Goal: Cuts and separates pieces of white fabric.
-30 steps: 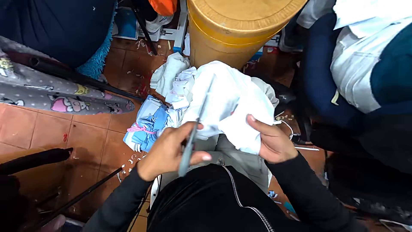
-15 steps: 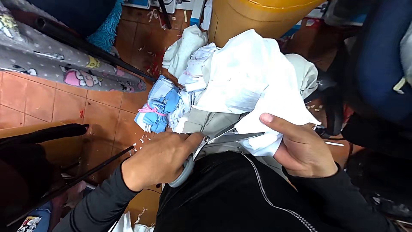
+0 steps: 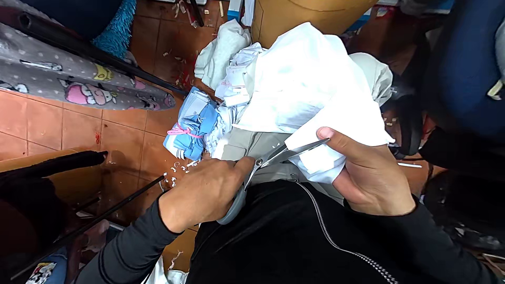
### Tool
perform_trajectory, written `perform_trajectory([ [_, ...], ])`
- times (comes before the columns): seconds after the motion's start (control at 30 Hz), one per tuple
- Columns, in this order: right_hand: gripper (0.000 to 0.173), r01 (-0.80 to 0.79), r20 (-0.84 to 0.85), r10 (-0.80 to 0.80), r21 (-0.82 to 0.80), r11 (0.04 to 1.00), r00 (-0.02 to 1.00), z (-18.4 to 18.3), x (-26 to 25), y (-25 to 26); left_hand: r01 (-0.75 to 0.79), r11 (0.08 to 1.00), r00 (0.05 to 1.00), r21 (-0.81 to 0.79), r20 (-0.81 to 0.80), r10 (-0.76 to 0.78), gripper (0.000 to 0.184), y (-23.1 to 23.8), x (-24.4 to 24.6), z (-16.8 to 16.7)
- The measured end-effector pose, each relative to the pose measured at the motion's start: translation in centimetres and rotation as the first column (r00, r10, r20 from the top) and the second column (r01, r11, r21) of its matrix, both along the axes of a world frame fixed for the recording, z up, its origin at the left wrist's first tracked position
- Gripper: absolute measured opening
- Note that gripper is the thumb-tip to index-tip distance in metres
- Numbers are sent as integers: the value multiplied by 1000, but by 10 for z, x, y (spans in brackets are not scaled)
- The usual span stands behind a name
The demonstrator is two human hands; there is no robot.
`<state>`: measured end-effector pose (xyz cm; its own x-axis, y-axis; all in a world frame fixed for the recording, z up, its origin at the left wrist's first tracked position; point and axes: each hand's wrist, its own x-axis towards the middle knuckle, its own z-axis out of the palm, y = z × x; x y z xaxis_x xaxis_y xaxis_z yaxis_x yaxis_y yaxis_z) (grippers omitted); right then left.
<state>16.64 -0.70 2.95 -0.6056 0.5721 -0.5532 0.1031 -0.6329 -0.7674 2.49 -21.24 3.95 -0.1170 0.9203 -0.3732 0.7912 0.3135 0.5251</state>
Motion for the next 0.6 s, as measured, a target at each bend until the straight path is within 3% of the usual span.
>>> perform_trajectory([
  [0.37, 40, 17, -24, -16, 49, 999, 1000, -4, 0, -4, -28, 999, 994, 16, 109, 26, 24, -5, 4, -10],
  [0.6, 40, 25, -43, -22, 69, 997, 999, -10, -2, -6, -79, 996, 973, 42, 222, 68, 28, -11, 3, -19],
])
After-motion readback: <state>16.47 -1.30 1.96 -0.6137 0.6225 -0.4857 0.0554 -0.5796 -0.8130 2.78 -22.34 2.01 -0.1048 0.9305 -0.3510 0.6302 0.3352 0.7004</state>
